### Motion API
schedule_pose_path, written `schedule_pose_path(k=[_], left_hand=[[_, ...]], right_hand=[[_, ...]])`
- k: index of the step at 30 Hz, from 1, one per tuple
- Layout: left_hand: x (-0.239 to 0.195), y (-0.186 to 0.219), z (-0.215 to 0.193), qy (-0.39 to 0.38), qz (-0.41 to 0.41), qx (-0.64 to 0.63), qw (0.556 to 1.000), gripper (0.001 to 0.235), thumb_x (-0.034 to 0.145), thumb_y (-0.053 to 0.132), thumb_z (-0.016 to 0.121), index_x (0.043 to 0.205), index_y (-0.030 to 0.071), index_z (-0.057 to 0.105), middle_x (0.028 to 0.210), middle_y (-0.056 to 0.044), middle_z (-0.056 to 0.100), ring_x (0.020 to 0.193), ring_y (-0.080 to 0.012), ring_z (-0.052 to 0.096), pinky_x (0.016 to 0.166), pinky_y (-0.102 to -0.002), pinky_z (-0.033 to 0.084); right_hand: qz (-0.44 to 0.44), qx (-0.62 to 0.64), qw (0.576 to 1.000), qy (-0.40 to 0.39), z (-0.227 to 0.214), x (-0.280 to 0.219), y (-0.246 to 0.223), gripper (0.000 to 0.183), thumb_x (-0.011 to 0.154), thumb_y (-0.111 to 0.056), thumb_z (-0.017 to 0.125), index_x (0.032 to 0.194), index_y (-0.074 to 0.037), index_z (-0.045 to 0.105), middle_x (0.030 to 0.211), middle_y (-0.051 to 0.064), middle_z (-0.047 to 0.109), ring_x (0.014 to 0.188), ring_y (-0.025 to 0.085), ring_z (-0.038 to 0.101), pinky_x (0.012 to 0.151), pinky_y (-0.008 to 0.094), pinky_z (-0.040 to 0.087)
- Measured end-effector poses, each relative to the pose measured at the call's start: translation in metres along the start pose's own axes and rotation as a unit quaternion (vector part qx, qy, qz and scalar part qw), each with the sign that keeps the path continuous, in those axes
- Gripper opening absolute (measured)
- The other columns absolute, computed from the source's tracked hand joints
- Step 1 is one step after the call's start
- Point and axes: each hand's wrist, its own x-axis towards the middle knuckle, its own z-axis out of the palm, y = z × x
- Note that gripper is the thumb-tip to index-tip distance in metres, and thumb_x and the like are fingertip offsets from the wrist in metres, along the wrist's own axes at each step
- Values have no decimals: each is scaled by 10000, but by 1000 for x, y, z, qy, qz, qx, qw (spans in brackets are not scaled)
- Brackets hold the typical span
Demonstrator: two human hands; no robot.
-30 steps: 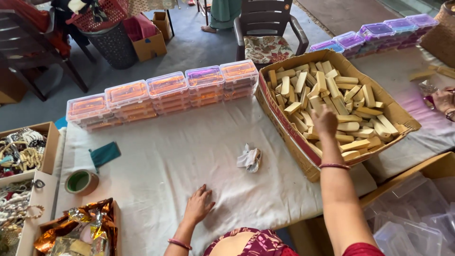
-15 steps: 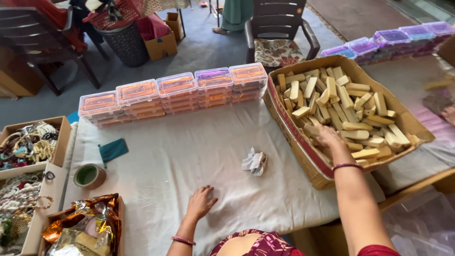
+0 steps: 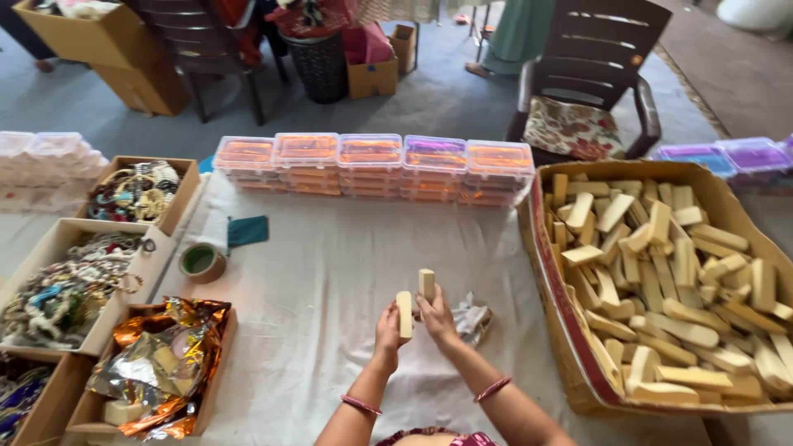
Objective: The person wipes wooden blocks with a white cloth. They pick up blocks from a cardboard box, wipe them, and place them on the table. The person also handles a gold foil wrapper and a small container of green paste.
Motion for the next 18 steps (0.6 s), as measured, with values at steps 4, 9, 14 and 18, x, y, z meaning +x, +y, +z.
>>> schedule_pose_path(k=[4, 9, 14, 18], left_hand=[[27, -26, -31, 157, 49, 80, 983, 511, 1027, 354, 462, 1515, 206, 490, 1302, -74, 674, 978, -191, 631, 745, -337, 531], [48, -57, -38, 132, 54, 313, 939, 367, 1023, 353, 541, 1259, 121, 701, 1158, -102, 740, 1078, -277, 687, 904, -412, 534], [-6, 23, -29, 110, 157, 613, 766, 404, 938, 378, 635, 1286, 173, 654, 1371, -135, 586, 1249, -345, 564, 1011, -471, 482], [31, 13, -56, 34, 407, 725, 554, 582, 817, 258, 737, 1369, 170, 575, 1476, -180, 455, 1334, -366, 461, 976, -576, 397]], right_hand=[[167, 58, 982, 65, 32, -10, 73, 521, 1025, -274, 586, 1451, -114, 331, 1214, 102, 541, 957, 191, 638, 799, 350, 532], [131, 116, 985, -2, 61, -19, 138, 513, 1070, -351, 581, 1524, -124, 507, 1404, 90, 632, 1158, 122, 622, 896, 236, 514], [219, -1, 975, 47, 24, -31, 74, 517, 935, -250, 703, 1409, -124, 538, 1250, 107, 682, 916, 223, 680, 703, 340, 546], [-40, -316, 947, 52, 9, -50, 107, 361, 994, -227, 737, 1337, -193, 632, 1259, 142, 639, 1123, 335, 642, 933, 434, 542]])
